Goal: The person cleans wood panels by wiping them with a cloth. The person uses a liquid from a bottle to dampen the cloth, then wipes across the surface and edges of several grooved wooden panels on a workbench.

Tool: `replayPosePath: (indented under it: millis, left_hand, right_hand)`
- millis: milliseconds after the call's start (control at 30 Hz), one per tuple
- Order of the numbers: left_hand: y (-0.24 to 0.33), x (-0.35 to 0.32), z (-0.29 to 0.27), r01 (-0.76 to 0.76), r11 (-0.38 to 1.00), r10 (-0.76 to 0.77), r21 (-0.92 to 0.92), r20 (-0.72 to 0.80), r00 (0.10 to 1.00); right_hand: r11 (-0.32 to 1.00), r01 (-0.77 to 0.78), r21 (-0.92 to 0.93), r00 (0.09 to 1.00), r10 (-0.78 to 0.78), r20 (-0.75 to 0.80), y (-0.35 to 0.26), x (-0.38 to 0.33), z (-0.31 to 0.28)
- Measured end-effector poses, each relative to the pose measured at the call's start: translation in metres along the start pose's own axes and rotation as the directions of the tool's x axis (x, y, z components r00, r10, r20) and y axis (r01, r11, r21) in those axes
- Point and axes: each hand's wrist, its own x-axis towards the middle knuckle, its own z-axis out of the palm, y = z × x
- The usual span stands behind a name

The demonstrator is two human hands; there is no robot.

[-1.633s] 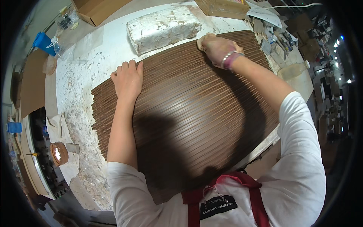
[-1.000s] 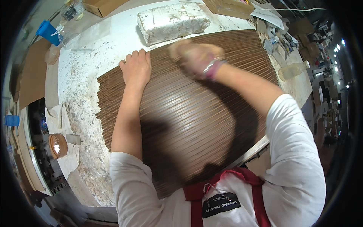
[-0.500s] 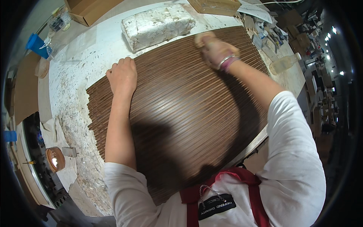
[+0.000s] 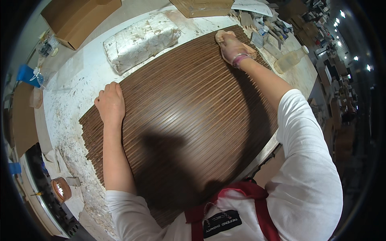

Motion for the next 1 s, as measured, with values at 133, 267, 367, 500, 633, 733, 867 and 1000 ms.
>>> replayPosePath:
  millis: [133, 267, 367, 500, 633, 733, 867, 1000]
  left_hand:
    - [-0.005, -0.005, -0.001, 0.036, 0.999, -0.036, 0.012, 0.027, 0.999]
    - [-0.015, -0.005, 0.001, 0.036, 0.999, -0.034, -0.033, 0.040, 0.999]
    - [-0.012, -0.007, -0.001, 0.035, 0.999, -0.034, -0.008, 0.037, 0.999]
    - [0.005, 0.000, 0.003, 0.026, 0.999, -0.027, 0.020, 0.043, 0.999]
    - [-0.010, -0.003, 0.003, 0.011, 1.000, -0.012, 0.020, 0.015, 1.000]
    - [-0.017, -0.002, 0.017, -0.081, 0.997, 0.081, 0.003, -0.030, 0.996]
    - [-0.025, -0.006, 0.010, 0.023, 1.000, -0.023, 0.019, 0.019, 1.000]
    - [0.005, 0.002, 0.006, 0.022, 0.999, -0.024, 0.036, 0.041, 0.999]
  right_hand:
    - [0.923, 0.348, -0.162, 0.937, -0.336, 0.099, -0.125, -0.034, 0.095]
    - [0.911, 0.410, 0.035, 0.838, -0.392, 0.380, -0.203, -0.064, 0.113]
    - [0.964, 0.263, 0.029, 0.963, -0.264, 0.053, -0.097, -0.007, 0.077]
    - [0.905, -0.258, 0.337, 0.966, 0.237, 0.103, -0.024, 0.024, 0.057]
    - [0.965, 0.260, 0.005, 0.928, -0.252, 0.276, -0.201, -0.044, 0.121]
    - [0.944, 0.268, 0.192, 0.901, -0.316, 0.298, -0.182, -0.045, 0.161]
    - [0.988, 0.104, -0.111, 0.992, -0.095, 0.088, -0.051, 0.012, 0.052]
    - [0.823, 0.103, -0.559, 0.974, -0.197, -0.112, 0.018, 0.033, 0.012]
